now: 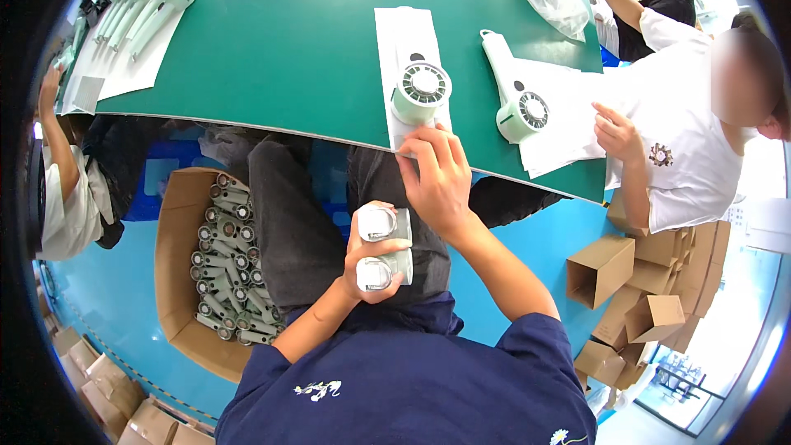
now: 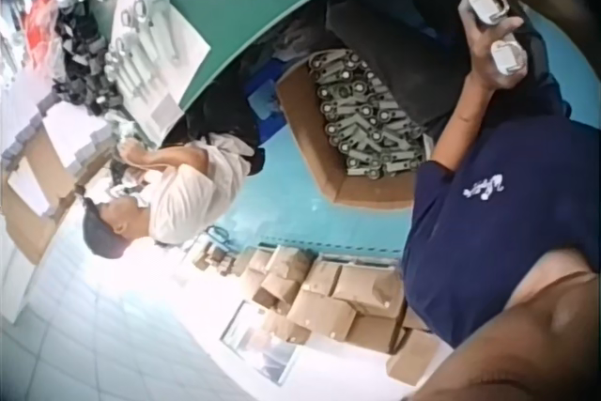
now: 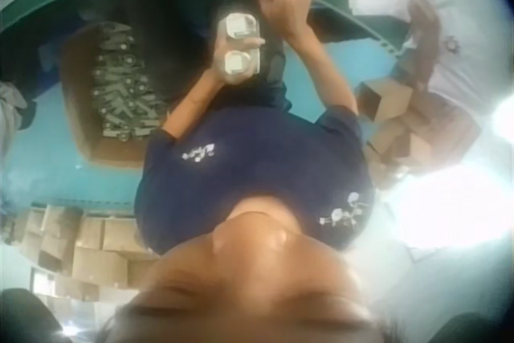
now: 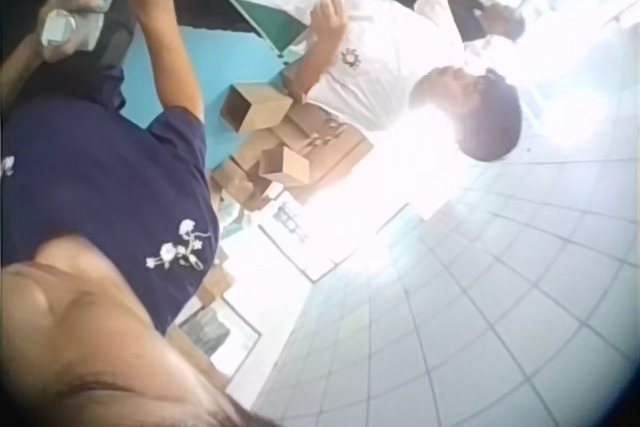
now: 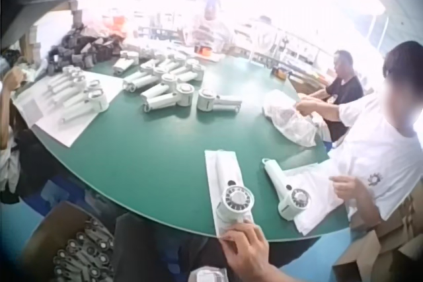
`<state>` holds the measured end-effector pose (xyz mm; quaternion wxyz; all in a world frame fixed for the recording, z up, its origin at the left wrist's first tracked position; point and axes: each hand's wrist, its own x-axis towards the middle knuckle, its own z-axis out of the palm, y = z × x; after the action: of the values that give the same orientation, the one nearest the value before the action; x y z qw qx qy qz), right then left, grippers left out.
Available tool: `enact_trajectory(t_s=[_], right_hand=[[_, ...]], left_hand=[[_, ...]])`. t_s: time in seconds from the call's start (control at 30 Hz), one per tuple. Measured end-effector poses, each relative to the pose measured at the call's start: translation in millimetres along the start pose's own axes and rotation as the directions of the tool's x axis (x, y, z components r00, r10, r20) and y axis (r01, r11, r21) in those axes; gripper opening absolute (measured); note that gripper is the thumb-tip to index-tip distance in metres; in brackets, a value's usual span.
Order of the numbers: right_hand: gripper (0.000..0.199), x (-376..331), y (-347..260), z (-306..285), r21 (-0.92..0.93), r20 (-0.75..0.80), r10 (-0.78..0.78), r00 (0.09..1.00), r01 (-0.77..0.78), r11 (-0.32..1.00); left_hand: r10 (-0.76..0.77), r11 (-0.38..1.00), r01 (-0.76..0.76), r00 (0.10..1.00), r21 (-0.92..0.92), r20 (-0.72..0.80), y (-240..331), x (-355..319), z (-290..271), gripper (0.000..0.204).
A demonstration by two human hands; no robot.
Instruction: Assembling and packaging portable handheld fans at a factory assembly line.
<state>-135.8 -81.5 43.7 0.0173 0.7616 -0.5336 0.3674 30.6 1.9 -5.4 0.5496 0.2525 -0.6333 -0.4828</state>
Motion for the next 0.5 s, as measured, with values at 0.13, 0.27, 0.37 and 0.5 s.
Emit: enact_trajectory(t_s=[0.13, 0.27, 0.37, 0.5], right_hand=[[0.036, -6.0, 6.8, 3.6, -0.011, 0.005, -0.030, 1.000, 0.030, 1.000], [0.040, -3.1, 3.4, -1.9, -0.029, 0.010, -0.022, 1.000, 0.022, 0.999], [0.035, -4.7, 13.1, -2.6, 0.020, 0.012, -0.108, 0.994, 0.108, 0.994], [0.026, -4.6, 20.6, -1.7, 0.018, -0.080, -0.176, 0.981, 0.177, 0.984]], left_hand=[[0.013, 0.999, -0.013, 1.000, 0.030, 0.012, 0.5, 1.1, 1.6, 0.048], [0.007, 1.000, -0.006, 1.000, 0.023, -0.020, -0.6, -0.2, 3.6, 0.049], [0.012, 1.000, -0.011, 0.999, 0.026, -0.044, -2.9, 1.9, 3.7, 0.051], [0.029, 0.999, -0.029, 1.000, 0.015, -0.010, -3.4, 4.8, 4.2, 0.048]])
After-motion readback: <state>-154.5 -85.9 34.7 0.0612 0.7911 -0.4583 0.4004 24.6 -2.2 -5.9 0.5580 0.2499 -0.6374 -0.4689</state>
